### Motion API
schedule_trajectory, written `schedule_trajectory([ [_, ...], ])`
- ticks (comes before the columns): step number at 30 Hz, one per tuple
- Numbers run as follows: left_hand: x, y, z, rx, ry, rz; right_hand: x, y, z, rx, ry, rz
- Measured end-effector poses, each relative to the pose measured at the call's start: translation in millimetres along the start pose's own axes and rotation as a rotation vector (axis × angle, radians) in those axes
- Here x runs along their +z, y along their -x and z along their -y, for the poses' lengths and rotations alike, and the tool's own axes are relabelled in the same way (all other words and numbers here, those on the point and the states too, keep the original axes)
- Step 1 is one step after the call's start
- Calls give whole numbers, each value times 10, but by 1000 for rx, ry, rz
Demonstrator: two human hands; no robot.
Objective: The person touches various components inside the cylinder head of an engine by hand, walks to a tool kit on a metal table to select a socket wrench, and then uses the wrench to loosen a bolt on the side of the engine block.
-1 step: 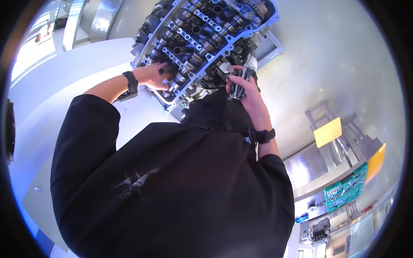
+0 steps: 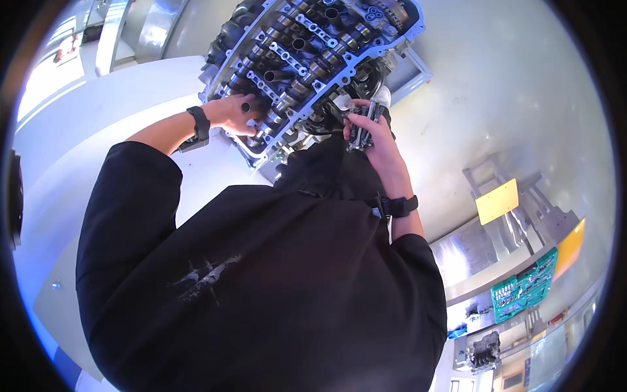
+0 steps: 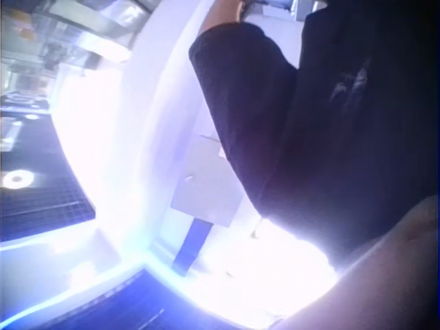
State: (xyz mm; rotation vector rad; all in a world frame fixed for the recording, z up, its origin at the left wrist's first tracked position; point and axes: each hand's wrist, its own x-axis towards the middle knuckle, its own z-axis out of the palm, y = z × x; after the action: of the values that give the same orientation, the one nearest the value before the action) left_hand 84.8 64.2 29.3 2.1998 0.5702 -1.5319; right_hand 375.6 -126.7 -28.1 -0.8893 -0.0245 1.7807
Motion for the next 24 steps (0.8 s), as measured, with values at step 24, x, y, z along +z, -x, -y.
schedule_trajectory([
  [24, 201, -208, 114, 25, 46, 71, 73, -160, -42, 33, 3, 1],
])
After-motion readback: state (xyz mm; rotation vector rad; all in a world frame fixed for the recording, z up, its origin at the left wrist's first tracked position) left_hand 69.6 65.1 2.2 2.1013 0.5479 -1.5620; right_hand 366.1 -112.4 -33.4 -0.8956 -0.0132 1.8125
